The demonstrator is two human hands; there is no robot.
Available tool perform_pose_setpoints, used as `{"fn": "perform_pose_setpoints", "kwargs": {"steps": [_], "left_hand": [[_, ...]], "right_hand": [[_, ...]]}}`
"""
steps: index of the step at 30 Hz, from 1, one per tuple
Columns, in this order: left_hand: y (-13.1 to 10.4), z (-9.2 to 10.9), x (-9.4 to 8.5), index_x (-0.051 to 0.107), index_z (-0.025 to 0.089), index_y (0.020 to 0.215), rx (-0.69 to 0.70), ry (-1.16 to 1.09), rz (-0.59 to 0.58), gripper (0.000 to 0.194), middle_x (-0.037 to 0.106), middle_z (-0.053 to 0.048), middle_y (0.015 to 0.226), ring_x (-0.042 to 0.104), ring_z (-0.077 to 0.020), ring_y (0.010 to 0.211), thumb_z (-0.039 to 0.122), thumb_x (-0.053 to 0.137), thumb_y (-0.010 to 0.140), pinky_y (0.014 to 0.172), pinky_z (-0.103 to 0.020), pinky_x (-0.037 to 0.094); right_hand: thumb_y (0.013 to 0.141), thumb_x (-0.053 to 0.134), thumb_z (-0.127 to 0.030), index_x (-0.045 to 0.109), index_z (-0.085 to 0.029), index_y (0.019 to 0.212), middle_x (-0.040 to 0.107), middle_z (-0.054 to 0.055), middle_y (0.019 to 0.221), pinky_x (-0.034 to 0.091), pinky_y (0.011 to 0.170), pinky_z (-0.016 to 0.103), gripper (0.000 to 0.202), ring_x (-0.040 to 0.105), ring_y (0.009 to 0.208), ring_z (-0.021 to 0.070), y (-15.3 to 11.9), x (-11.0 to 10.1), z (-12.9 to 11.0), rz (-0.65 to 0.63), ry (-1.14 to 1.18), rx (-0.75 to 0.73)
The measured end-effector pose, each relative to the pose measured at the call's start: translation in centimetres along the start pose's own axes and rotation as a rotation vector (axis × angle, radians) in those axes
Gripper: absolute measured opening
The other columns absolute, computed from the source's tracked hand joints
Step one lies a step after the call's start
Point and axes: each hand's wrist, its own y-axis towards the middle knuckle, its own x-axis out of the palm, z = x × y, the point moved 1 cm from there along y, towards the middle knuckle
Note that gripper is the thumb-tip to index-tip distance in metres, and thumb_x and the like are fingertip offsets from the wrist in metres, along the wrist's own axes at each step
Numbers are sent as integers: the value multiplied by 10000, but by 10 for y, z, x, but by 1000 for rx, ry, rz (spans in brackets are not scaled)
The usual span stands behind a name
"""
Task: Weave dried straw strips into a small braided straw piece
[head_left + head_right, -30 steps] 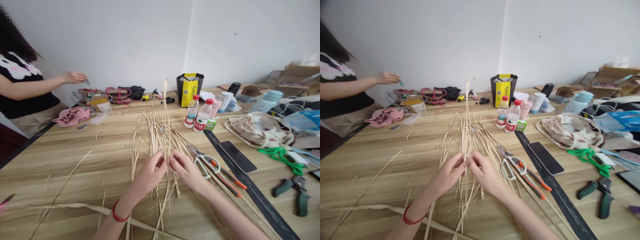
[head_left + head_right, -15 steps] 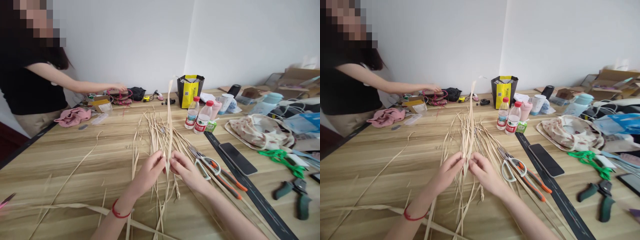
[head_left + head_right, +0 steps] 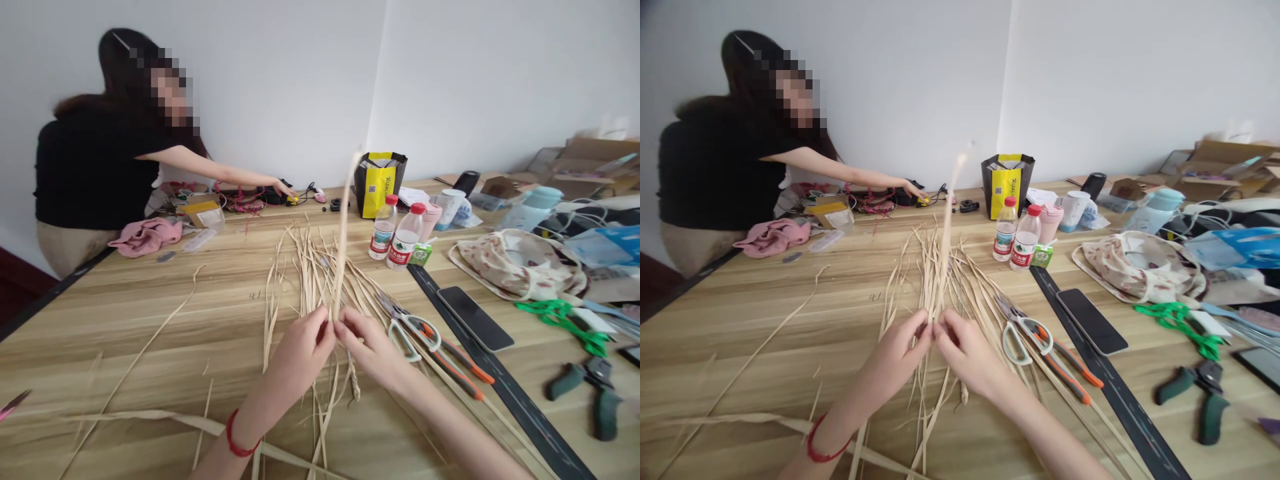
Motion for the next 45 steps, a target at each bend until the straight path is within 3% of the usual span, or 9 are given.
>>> {"fn": "perform_pose_setpoints", "kwargs": {"steps": [10, 20, 27, 31, 39, 45], "left_hand": [[0, -3, -5, 323, 223, 714, -3, -62, 6, 232, 377, 58, 629, 390, -126, 563, 276, 314, 940, 555, -273, 297], [-1, 0, -3, 337, 216, 689, 18, 38, -31, 238, 441, 42, 639, 426, -136, 585, 264, 354, 921, 568, -289, 303], [0, -2, -2, 329, 221, 708, -4, 69, -1, 219, 434, 38, 654, 428, -141, 591, 249, 339, 925, 566, -291, 299], [1, -6, -4, 379, 222, 758, 10, 0, -36, 229, 441, 38, 674, 435, -144, 607, 305, 296, 955, 570, -288, 306], [3, -9, -11, 388, 222, 755, -44, -100, -39, 269, 399, 58, 613, 413, -132, 571, 387, 315, 954, 560, -275, 312], [2, -4, -5, 365, 213, 670, -9, -108, -84, 266, 408, 58, 600, 388, -115, 536, 332, 400, 905, 511, -260, 280]], "right_hand": [[939, 405, -298, 402, -200, 723, 353, -54, 647, 271, 544, 231, 237, 325, 587, 106, -2, -2, -1, 17, 52, 8], [928, 400, -261, 406, -199, 729, 399, -50, 633, 279, 548, 231, 209, 359, 577, 108, -3, 0, -4, 56, -88, -8], [892, 427, -188, 373, -203, 703, 382, -59, 614, 256, 533, 232, 197, 345, 554, 100, -3, 2, -9, -36, -117, -12], [913, 415, -231, 377, -202, 696, 351, -58, 624, 258, 528, 226, 223, 332, 571, 102, -2, 0, -9, -49, -41, -4], [934, 414, -302, 419, -198, 730, 361, -55, 636, 276, 546, 235, 229, 336, 576, 108, 0, -10, -2, 4, -7, 14], [914, 428, -261, 409, -202, 716, 380, -55, 621, 270, 541, 236, 208, 360, 568, 109, -1, -5, -2, 66, -112, 7]]}}
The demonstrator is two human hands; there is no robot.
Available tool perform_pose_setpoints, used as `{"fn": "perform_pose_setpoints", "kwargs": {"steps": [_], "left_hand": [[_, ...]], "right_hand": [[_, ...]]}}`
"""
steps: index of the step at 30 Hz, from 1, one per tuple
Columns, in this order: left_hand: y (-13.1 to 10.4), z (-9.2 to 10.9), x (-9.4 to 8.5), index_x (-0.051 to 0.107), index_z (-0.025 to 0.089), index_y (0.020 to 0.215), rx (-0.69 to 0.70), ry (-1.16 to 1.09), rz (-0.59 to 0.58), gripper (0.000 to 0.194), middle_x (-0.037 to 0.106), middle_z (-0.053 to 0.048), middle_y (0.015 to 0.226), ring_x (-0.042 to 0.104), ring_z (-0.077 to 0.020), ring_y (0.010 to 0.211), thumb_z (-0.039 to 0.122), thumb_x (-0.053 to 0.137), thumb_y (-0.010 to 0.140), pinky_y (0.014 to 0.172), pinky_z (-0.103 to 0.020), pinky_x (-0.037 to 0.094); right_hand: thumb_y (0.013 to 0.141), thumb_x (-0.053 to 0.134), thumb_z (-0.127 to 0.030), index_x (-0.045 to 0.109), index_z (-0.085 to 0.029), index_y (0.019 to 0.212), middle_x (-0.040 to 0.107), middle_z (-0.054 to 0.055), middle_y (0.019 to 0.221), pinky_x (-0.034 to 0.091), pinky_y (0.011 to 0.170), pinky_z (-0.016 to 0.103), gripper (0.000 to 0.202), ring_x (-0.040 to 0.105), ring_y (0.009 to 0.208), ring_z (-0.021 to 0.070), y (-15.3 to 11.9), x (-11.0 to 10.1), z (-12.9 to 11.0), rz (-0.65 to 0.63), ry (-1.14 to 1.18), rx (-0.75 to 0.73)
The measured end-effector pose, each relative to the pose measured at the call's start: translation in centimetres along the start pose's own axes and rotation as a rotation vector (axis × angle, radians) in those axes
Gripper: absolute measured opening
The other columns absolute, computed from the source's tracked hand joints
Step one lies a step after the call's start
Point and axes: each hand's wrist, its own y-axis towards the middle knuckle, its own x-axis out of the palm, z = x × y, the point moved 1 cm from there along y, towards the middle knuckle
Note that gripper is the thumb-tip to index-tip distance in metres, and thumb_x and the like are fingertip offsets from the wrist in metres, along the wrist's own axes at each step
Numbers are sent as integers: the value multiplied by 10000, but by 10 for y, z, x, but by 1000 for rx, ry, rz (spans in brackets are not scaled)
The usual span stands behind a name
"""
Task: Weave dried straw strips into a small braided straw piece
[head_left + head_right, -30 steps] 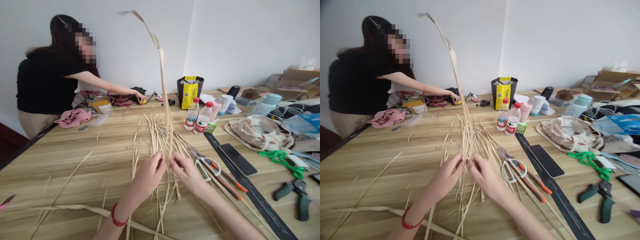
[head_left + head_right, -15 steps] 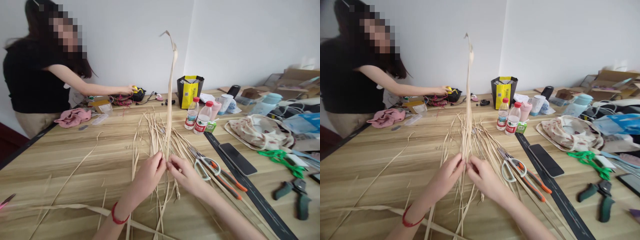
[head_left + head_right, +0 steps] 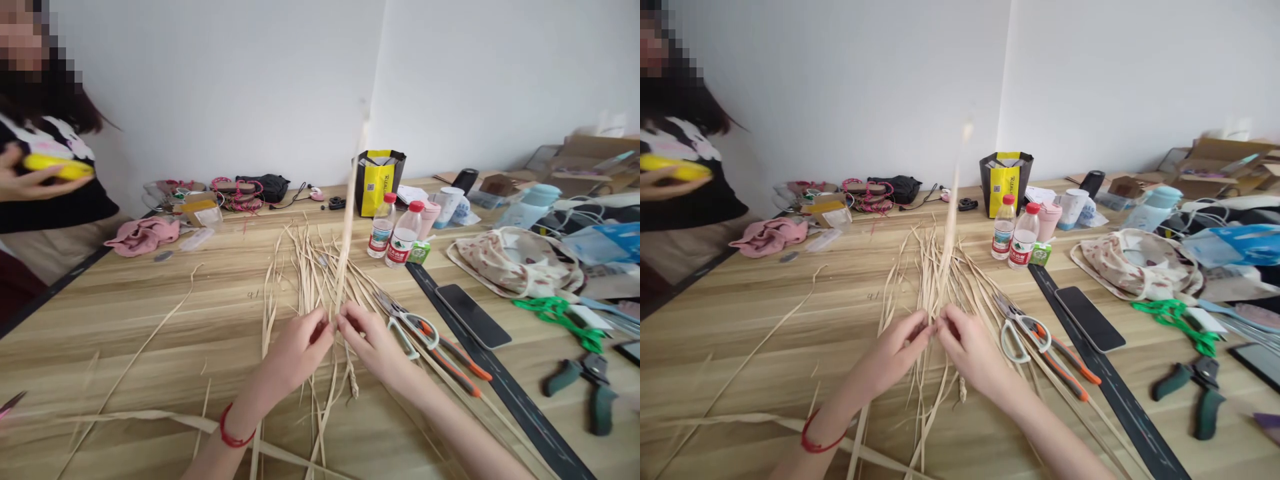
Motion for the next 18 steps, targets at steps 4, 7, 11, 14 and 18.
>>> {"fn": "perform_pose_setpoints", "kwargs": {"steps": [4, 7, 11, 14, 18], "left_hand": [[0, -1, -2, 351, 212, 644, 11, 9, -24, 247, 369, 65, 578, 349, -107, 508, 267, 414, 876, 492, -255, 261], [0, -5, -7, 362, 214, 671, -17, -42, -37, 241, 346, 68, 588, 333, -105, 510, 300, 394, 894, 491, -250, 258], [0, -12, -18, 344, 217, 687, -73, -109, -2, 274, 328, 70, 599, 314, -107, 529, 370, 375, 913, 507, -247, 261], [0, -15, -24, 326, 221, 690, -99, -120, -29, 299, 313, 72, 599, 294, -110, 532, 411, 366, 917, 507, -248, 252], [-1, -20, -31, 319, 220, 680, -96, -56, -25, 293, 315, 63, 624, 314, -116, 556, 395, 367, 910, 519, -251, 253]], "right_hand": [[910, 423, -263, 397, -204, 705, 373, -57, 611, 267, 533, 238, 215, 347, 557, 107, 0, 1, 1, 12, 5, 11], [911, 423, -286, 387, -206, 701, 356, -55, 619, 276, 532, 237, 228, 329, 565, 108, 3, -5, 5, 33, 66, 17], [919, 413, -371, 392, -207, 702, 330, -50, 620, 270, 513, 235, 273, 312, 563, 111, 8, -16, 14, 88, 168, 29], [915, 420, -388, 414, -202, 714, 342, -48, 626, 268, 504, 233, 274, 316, 559, 109, 11, -24, 19, 115, 210, 35], [899, 423, -364, 418, -200, 716, 368, -41, 631, 290, 501, 229, 245, 343, 563, 109, 13, -34, 25, 141, 168, 39]]}}
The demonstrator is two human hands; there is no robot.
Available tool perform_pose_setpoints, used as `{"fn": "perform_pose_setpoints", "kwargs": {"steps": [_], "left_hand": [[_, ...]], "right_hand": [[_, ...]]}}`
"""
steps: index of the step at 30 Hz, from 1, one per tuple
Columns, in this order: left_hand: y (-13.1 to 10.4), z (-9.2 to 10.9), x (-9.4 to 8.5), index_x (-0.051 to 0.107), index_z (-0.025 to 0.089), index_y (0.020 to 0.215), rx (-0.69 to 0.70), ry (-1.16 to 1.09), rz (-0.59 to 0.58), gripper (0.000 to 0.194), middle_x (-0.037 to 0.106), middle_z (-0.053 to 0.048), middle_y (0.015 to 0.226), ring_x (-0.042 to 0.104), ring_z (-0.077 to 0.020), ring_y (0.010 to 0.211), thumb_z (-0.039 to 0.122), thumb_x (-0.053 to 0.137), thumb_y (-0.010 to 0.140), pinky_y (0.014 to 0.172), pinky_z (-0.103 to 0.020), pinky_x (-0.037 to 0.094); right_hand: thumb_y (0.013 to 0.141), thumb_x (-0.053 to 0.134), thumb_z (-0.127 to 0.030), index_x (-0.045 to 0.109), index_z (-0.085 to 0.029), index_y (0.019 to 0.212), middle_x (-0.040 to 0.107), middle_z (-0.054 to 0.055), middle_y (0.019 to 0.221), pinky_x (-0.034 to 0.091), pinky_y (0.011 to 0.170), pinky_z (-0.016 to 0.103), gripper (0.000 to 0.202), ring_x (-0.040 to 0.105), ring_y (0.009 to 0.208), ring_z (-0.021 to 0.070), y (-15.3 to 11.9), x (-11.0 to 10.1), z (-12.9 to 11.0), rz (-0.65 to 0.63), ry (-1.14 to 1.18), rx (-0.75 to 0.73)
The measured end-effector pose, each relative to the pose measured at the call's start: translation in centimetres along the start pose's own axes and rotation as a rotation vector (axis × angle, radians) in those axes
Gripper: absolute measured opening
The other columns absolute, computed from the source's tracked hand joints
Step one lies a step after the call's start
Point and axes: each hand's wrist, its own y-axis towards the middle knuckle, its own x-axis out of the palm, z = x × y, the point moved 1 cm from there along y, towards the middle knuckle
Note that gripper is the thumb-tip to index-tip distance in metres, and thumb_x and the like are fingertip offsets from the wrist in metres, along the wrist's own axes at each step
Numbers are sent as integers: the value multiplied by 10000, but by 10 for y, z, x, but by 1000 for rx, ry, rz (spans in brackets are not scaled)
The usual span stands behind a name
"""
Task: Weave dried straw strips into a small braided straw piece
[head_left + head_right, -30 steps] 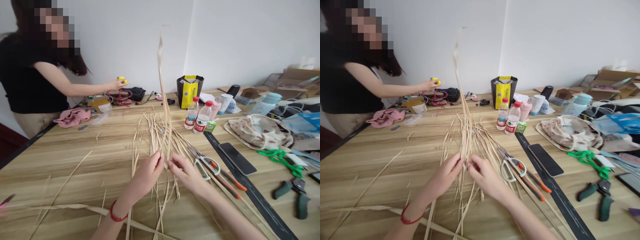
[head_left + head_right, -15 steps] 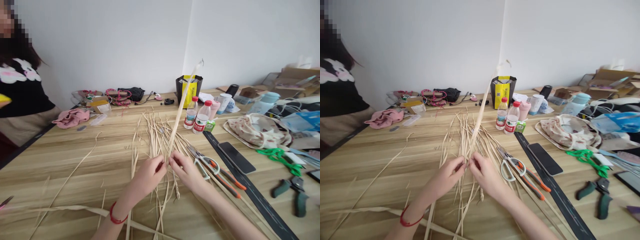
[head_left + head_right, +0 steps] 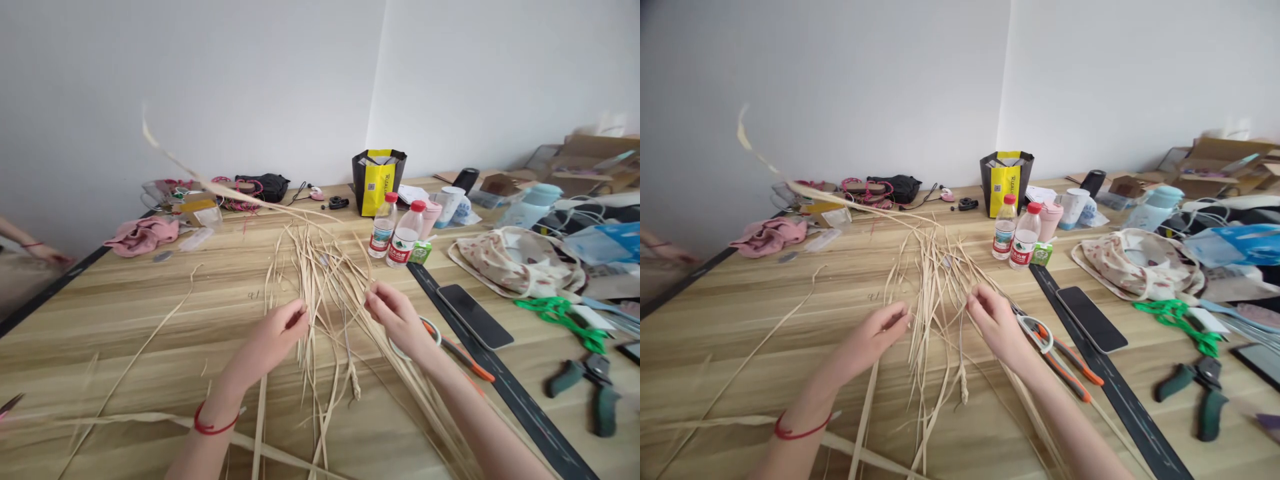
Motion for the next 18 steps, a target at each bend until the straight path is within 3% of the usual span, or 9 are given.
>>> {"fn": "perform_pose_setpoints", "kwargs": {"steps": [6, 10, 13, 16, 18], "left_hand": [[2, -15, -20, 353, 221, 666, -64, 320, 123, 215, 368, 58, 583, 346, -129, 530, 302, 384, 862, 510, -266, 220], [2, -22, -27, 409, 220, 679, -56, 411, 145, 211, 467, 43, 607, 436, -145, 553, 318, 396, 866, 529, -265, 288], [4, -22, -20, 506, 219, 863, -13, 315, 206, 128, 605, -12, 833, 559, -176, 682, 327, 438, 866, 599, -292, 398], [11, -20, -5, 502, 213, 1119, 24, 80, 300, 283, 612, -88, 1118, 613, -215, 919, 352, 481, 874, 782, -366, 476], [16, -18, 5, 467, 214, 1231, 26, -142, 266, 388, 595, -110, 1203, 610, -218, 1019, 403, 478, 892, 889, -393, 471]], "right_hand": [[829, 426, -224, 425, -194, 681, 380, -51, 588, 282, 525, 240, 151, 352, 557, 111, 6, -19, 6, 36, -339, 4], [806, 416, -181, 432, -194, 665, 444, -44, 597, 298, 547, 240, 142, 394, 567, 114, 4, -22, 0, -186, -467, 29], [809, 415, -158, 444, -198, 674, 458, -47, 587, 292, 537, 234, 144, 398, 548, 112, -3, -9, -11, -305, -494, 12], [821, 434, -152, 459, -198, 676, 469, -41, 567, 263, 524, 240, 154, 399, 517, 112, -12, 13, -21, -339, -596, 0], [830, 439, -136, 489, -192, 704, 521, -17, 599, 258, 532, 247, 148, 436, 523, 117, -20, 28, -27, -362, -685, -14]]}}
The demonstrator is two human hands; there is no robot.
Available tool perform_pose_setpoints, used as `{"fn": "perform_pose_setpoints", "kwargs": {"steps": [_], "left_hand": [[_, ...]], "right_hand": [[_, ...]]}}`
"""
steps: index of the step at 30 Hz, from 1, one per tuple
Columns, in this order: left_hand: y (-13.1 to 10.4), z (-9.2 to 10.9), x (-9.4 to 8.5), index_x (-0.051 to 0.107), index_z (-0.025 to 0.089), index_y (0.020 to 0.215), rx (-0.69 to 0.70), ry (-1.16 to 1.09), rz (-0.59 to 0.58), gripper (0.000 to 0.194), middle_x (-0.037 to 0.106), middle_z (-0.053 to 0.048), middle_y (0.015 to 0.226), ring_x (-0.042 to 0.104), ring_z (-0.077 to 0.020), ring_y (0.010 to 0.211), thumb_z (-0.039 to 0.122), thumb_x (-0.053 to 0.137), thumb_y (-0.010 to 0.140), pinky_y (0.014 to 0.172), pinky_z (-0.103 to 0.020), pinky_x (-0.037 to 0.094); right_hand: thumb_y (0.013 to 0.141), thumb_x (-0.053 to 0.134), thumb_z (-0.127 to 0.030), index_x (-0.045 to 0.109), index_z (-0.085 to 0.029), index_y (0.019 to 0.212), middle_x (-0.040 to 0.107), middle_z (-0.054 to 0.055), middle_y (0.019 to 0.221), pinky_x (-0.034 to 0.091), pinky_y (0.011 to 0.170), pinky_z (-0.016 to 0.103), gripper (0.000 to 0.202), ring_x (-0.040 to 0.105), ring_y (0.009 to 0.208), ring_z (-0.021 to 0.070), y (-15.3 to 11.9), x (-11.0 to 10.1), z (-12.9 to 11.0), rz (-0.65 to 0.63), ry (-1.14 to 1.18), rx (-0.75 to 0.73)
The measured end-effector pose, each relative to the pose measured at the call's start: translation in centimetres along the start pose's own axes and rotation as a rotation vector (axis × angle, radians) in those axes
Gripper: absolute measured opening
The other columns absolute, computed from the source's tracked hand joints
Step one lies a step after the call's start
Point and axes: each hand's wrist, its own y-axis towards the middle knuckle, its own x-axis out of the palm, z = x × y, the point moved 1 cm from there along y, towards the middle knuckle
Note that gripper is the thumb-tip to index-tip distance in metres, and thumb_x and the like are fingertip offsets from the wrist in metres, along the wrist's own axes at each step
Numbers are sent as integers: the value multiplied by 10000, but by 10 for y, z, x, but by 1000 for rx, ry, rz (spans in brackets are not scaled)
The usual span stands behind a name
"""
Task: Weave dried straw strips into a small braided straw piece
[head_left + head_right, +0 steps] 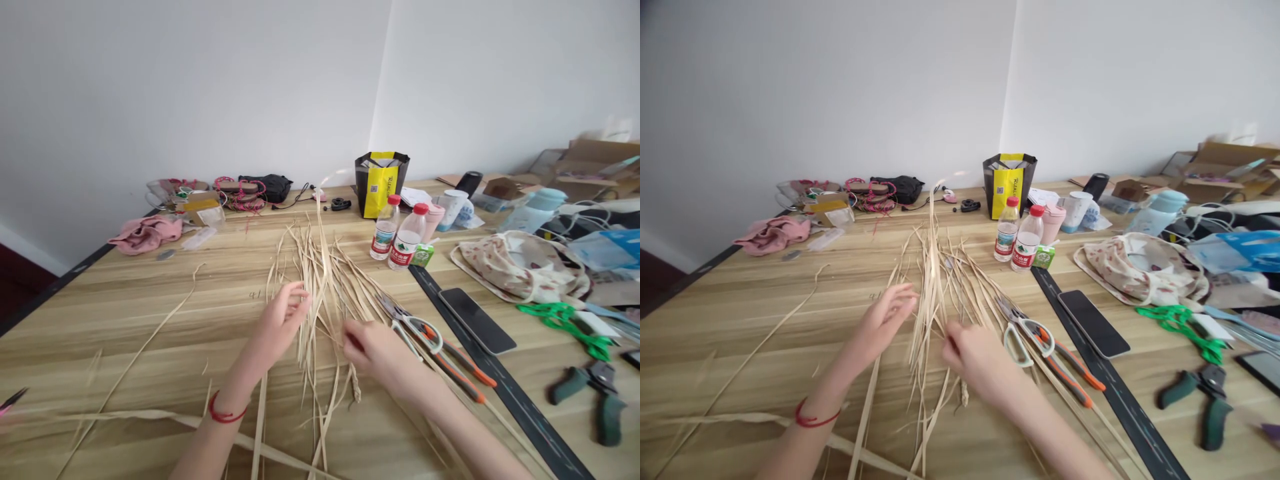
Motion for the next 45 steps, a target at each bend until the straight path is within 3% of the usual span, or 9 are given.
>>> {"fn": "perform_pose_setpoints", "kwargs": {"steps": [3, 9, 21, 29, 32, 36, 39, 42, 45], "left_hand": [[4, 0, 9, 459, 180, 1261, -34, -261, -2, 493, 605, -141, 1214, 628, -222, 1024, 436, 562, 852, 901, -390, 493], [7, 3, -2, 555, 116, 1131, -21, -440, 237, 477, 717, -110, 929, 676, -207, 799, 413, 661, 773, 705, -323, 561], [4, 4, -7, 580, 134, 1129, -83, -427, 141, 464, 714, -88, 915, 685, -186, 767, 348, 699, 734, 698, -308, 575], [-1, 10, -4, 618, 146, 1019, -70, -399, 16, 278, 700, -61, 875, 675, -191, 808, 338, 575, 823, 753, -325, 566], [-5, 12, -1, 615, 166, 919, -52, -308, 13, 190, 680, -37, 794, 667, -192, 774, 325, 563, 830, 724, -322, 555], [-18, 25, 4, 549, 183, 724, 34, 4, 15, 148, 623, -4, 656, 605, -161, 607, 261, 507, 843, 566, -269, 477], [-30, 39, 12, 547, 195, 856, 77, 181, -48, 86, 583, 32, 575, 542, -139, 501, 206, 461, 852, 477, -236, 381], [-38, 48, 20, 525, 211, 1054, 86, 340, -133, 214, 586, 44, 561, 523, -140, 474, 188, 464, 850, 462, -234, 336], [-41, 50, 23, 520, 212, 1038, 74, 436, -181, 194, 575, 40, 558, 496, -137, 455, 185, 425, 871, 451, -239, 310]], "right_hand": [[827, 462, -118, 521, -180, 746, 610, 22, 683, 255, 537, 255, 118, 517, 555, 129, -4, 11, -18, -59, -64, -41], [855, 465, -123, 553, -175, 787, 678, 42, 772, 270, 526, 262, 122, 625, 609, 159, -8, 16, -30, -125, -147, -100], [836, 500, -116, 607, -132, 886, 706, 135, 818, 335, 487, 284, 119, 688, 673, 246, -7, 29, -33, -155, -449, -68], [902, 468, -261, 642, -133, 805, 709, 137, 745, 365, 549, 301, 237, 685, 696, 265, -12, 14, -12, -216, -268, 33], [875, 530, -483, 607, -118, 987, 691, 139, 852, 427, 643, 333, 389, 660, 774, 276, -12, 9, -11, -99, -101, 22], [914, 482, -457, 474, -184, 1220, 634, 80, 931, 457, 668, 304, 409, 614, 833, 213, -13, 3, -19, 141, 279, -24], [916, 500, -416, 425, -222, 1243, 605, 44, 900, 451, 595, 251, 388, 597, 808, 176, -13, 3, -22, 220, 557, -25], [904, 532, -385, 456, -220, 1160, 604, 25, 871, 456, 605, 248, 315, 598, 760, 155, -9, 7, -17, 276, 728, -20], [920, 498, -358, 506, -204, 1014, 590, 8, 781, 444, 574, 244, 181, 578, 665, 137, -4, 11, -8, 310, 819, 11]]}}
